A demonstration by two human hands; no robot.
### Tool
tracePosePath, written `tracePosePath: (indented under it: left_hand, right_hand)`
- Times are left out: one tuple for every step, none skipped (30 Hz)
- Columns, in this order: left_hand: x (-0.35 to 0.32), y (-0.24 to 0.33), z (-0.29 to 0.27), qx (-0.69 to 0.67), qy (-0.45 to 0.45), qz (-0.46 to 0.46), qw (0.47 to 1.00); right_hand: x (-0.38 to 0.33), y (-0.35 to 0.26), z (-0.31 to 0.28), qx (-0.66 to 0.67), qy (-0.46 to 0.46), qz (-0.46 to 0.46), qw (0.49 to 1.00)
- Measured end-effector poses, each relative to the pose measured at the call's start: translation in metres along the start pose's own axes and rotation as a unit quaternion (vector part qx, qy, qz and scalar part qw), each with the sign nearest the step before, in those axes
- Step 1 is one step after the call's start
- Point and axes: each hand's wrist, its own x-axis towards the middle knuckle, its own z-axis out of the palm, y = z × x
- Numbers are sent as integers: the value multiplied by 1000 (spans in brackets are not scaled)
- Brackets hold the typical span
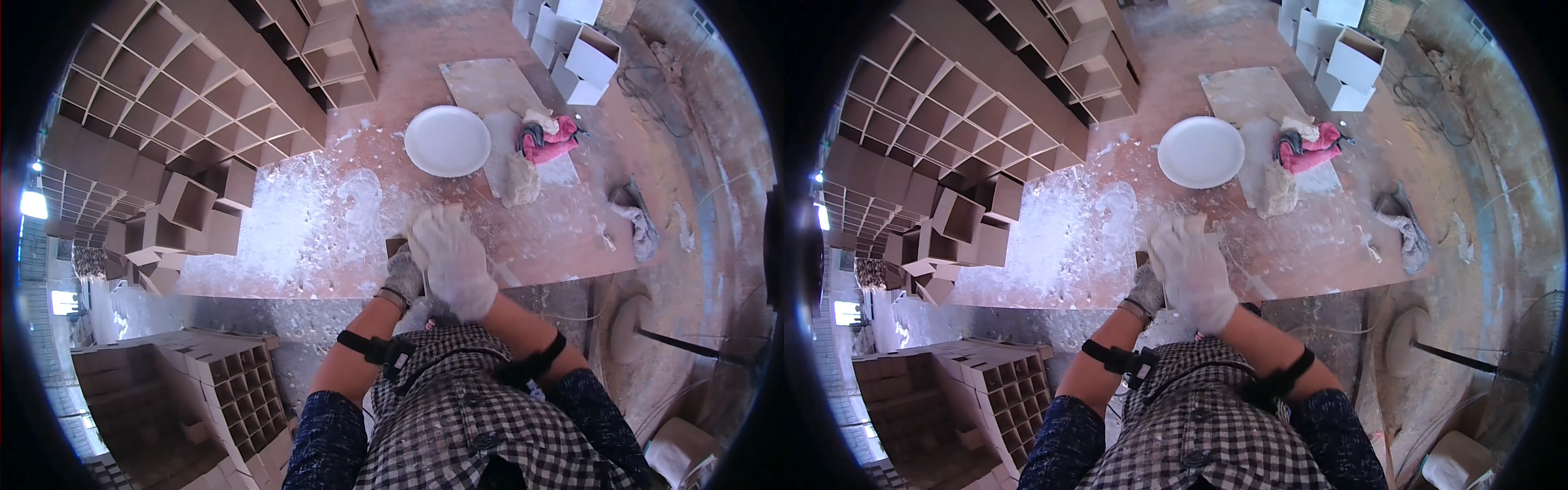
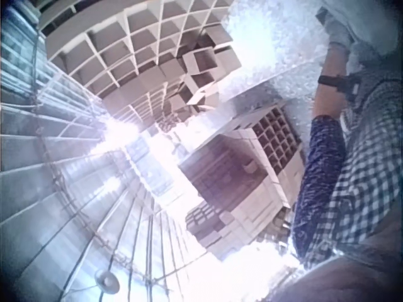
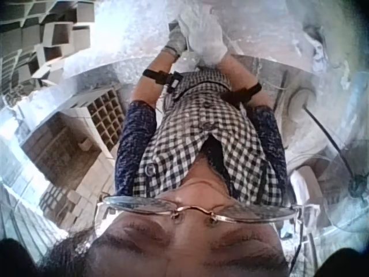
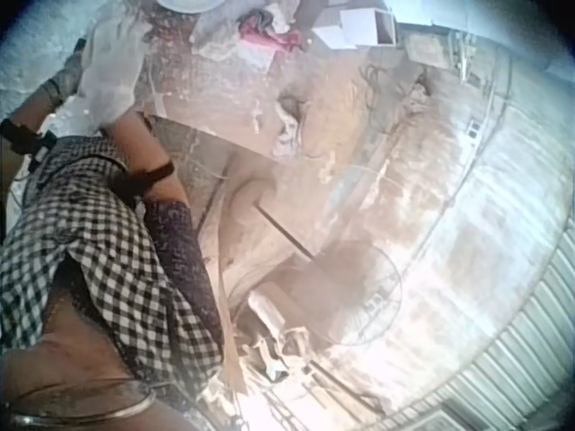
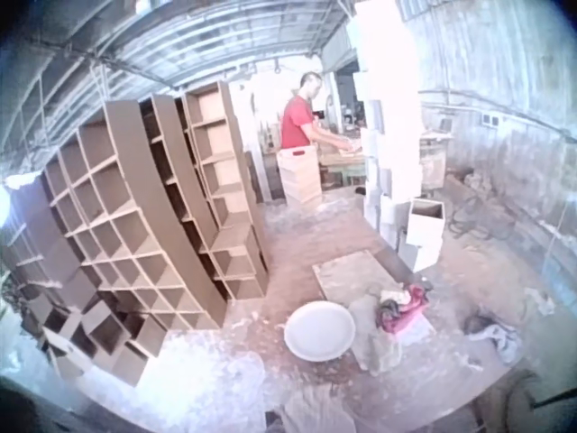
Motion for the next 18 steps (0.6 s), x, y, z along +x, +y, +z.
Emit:
tracePosePath:
  left_hand:
    - [-2, -25, 7, 26, 80, 25, 996]
    - [-1, -25, -5, 36, -85, 90, 992]
    - [1, 1, -14, 34, -90, 89, 991]
    - [1, 44, -29, 48, -88, 21, 995]
    - [0, 71, -37, 61, -83, -46, 994]
    - [-4, 76, -39, 81, -72, -26, 994]
    - [-4, 52, -28, 81, -65, -29, 994]
    - [-3, 5, -11, -106, -24, 1, 994]
    - [-2, -21, -1, -288, 11, 36, 957]
    - [2, 5, -7, -289, 0, 36, 957]
    - [8, 61, -26, -93, -72, -65, 991]
    - [6, 93, -42, 109, -125, -164, 972]
    - [1, 88, -39, 111, -127, -163, 972]
    - [-5, 74, -31, 76, -43, -68, 994]
    - [-9, 53, -28, 41, 49, 26, 998]
    - [0, 15, -33, 47, -131, 10, 990]
    - [3, 24, -31, 44, -140, 16, 989]
    - [-2, 42, -33, 37, -93, -6, 995]
  right_hand:
    - [-7, -10, 1, 7, 0, -12, 1000]
    - [-30, -13, -3, 42, 9, -21, 999]
    - [-51, -14, -6, 78, 18, -30, 996]
    - [-68, -10, -5, 77, 17, -27, 997]
    - [-85, -7, -1, 102, 32, -36, 994]
    - [-92, -5, 0, 127, 49, -49, 989]
    - [-86, -4, 1, 130, 49, -56, 989]
    - [-71, -3, 4, 149, 25, -89, 985]
    - [-55, 1, 8, 163, 2, -116, 980]
    - [-39, 16, 14, 160, 1, -104, 982]
    - [-20, 35, 18, 80, 5, -117, 990]
    - [-8, 39, 16, 5, 9, -141, 990]
    - [-7, 35, 11, 6, 10, -139, 990]
    - [-8, 28, 6, 17, -8, -129, 991]
    - [-8, 20, 4, 31, -26, -127, 991]
    - [-20, 7, 0, 35, -25, -135, 990]
    - [-45, 2, -5, 95, -39, -107, 989]
    - [-68, -2, -9, 159, -51, -78, 983]
